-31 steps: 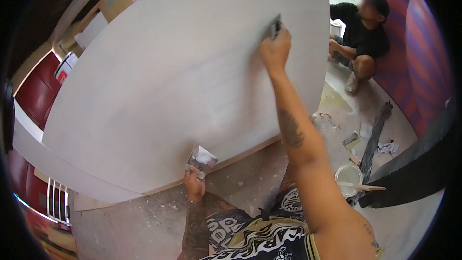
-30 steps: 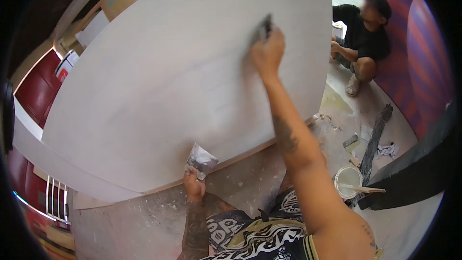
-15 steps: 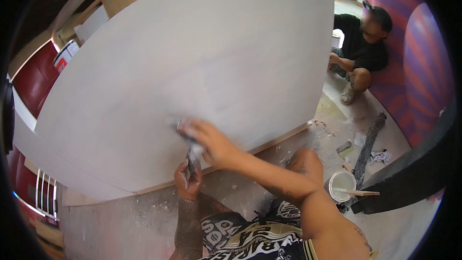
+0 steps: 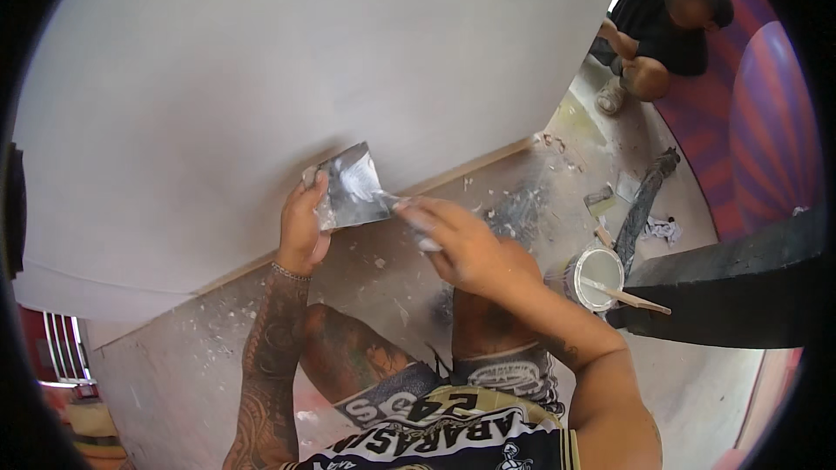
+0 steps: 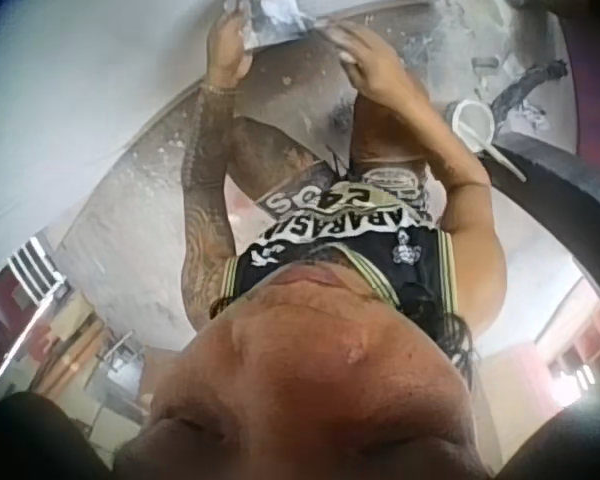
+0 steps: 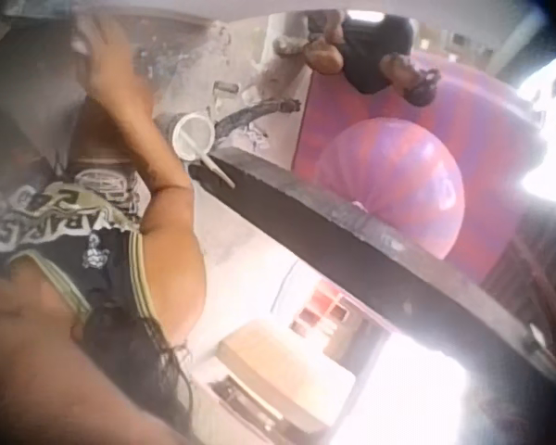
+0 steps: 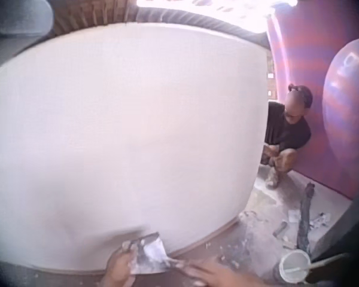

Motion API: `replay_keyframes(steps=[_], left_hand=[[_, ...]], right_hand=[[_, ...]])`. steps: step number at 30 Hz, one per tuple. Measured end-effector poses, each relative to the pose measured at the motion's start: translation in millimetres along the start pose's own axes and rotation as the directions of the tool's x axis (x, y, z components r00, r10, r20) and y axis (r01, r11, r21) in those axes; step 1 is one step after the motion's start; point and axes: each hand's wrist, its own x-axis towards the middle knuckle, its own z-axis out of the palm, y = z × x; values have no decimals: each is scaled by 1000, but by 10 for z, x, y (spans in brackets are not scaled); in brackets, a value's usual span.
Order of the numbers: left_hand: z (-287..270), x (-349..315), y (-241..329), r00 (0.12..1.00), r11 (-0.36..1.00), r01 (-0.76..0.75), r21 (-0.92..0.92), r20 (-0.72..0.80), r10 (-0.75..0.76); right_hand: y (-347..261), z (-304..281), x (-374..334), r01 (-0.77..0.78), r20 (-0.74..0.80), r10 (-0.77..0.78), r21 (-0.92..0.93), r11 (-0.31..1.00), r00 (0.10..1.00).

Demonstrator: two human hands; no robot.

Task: Applying wall putty or joint compound to a white wall using scrapers and spatulas.

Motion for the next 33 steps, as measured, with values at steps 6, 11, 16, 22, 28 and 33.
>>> replay_keyframes(steps=[6,11,16,22,28,33], left_hand=[[157,-11,-340,958,973,231,-3,174,-227],[149,-2,-636,997,931,-70,358,46,57],[144,182,-818,996,999,-3,-43,84,7],[280,-56,-641,985,999,-4,50,173,-5],[184,65,-680,988,986,-152,72,35,149],[289,-129,-452,1000,993,-20,120,-1,21]], right_hand=[[681,42,147,132,171,-59,-458,879,984],[465,-359,178,-149,-4,160,-397,906,987],[162,-137,-120,275,277,-154,-475,836,948],[511,-144,38,197,107,-166,-569,798,980],[113,-327,191,147,90,-122,-376,915,988],[93,113,161,348,283,-248,-390,852,926]])
